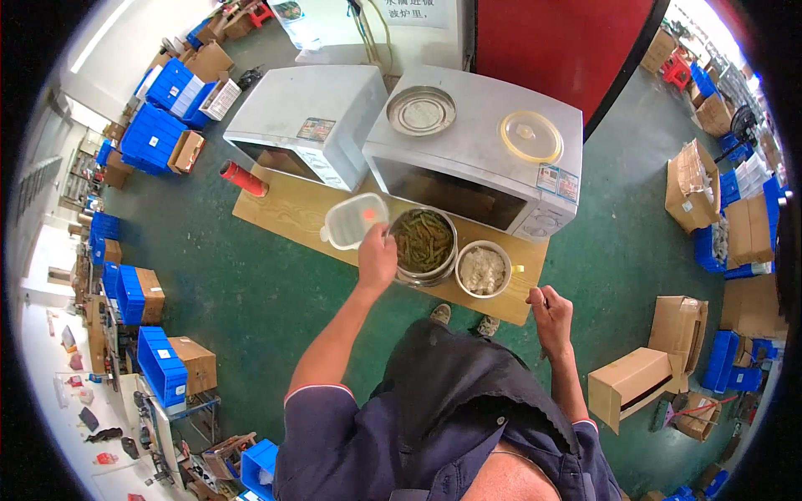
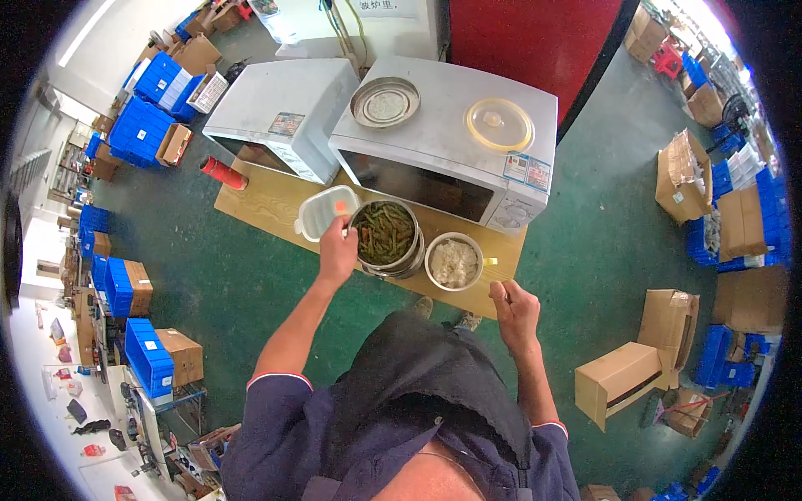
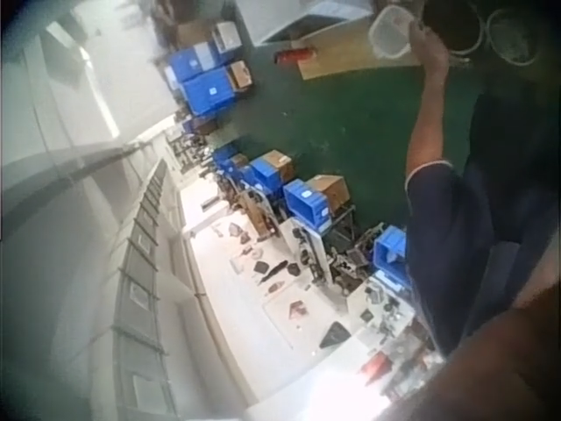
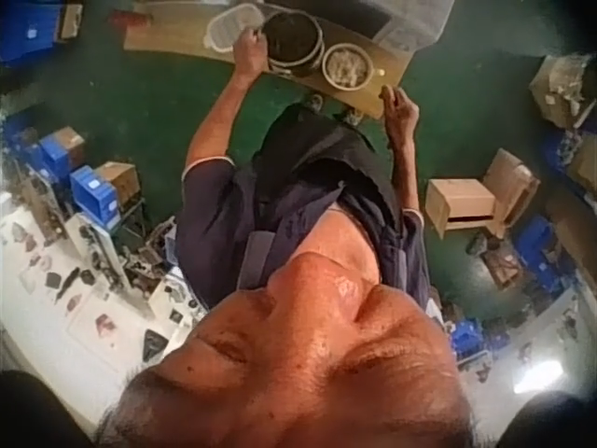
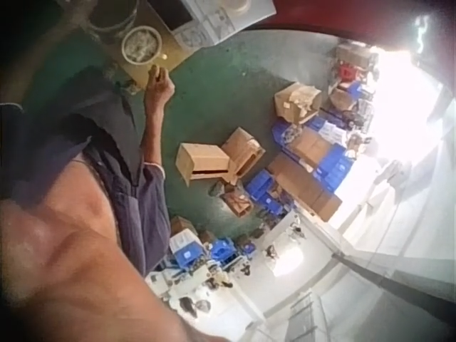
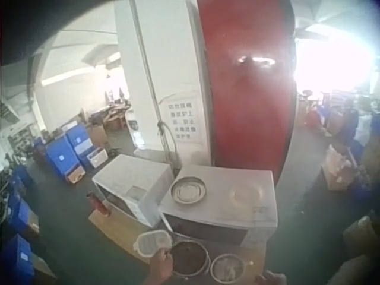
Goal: Taking food items out of a refrigerator and transferring them between containers using a spoon.
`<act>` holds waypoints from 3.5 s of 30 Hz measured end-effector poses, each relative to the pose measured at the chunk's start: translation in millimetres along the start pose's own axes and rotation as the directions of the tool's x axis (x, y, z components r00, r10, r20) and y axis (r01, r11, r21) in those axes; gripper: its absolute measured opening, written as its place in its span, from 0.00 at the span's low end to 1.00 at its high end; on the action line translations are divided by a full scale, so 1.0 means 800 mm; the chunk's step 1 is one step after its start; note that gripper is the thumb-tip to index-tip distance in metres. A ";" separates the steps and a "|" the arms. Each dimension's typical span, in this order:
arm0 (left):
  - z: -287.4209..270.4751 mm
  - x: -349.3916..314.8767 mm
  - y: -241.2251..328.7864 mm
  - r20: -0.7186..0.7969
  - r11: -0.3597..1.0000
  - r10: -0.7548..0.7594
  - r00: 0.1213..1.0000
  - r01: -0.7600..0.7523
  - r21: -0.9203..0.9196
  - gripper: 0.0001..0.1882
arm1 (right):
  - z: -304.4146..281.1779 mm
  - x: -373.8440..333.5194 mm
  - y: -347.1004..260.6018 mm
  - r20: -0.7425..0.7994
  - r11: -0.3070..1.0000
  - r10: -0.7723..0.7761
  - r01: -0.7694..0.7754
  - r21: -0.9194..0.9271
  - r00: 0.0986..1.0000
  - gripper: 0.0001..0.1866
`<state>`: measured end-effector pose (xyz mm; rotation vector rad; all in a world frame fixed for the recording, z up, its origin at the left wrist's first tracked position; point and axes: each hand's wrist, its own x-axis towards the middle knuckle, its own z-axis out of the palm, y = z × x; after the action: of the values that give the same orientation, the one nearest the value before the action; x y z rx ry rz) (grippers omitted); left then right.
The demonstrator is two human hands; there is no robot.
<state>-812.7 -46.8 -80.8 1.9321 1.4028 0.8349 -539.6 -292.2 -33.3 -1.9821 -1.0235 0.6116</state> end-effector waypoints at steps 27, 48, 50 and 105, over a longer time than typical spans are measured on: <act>0.044 0.333 0.042 0.197 0.702 -0.386 0.901 0.425 -0.572 0.14 | -0.046 -0.036 0.038 -0.122 0.990 0.085 -0.098 -0.101 0.989 0.21; 0.011 -0.029 0.030 -0.084 0.663 0.690 0.719 -0.582 0.471 0.25 | 0.008 0.027 0.012 0.204 0.975 -0.141 0.172 -0.140 0.969 0.15; 0.020 -0.044 0.024 -0.064 0.666 0.686 0.725 -0.589 0.459 0.27 | 0.018 0.031 0.009 0.215 0.968 -0.173 0.206 -0.143 0.961 0.15; 0.056 0.001 0.028 0.388 0.688 0.519 0.762 -0.642 0.340 0.30 | 0.158 0.090 0.029 0.357 0.996 0.002 0.031 -0.087 0.934 0.25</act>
<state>-765.0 -56.6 -91.1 2.8302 0.8467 0.4901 -578.7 -185.5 -127.4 -1.9817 -1.3033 0.9579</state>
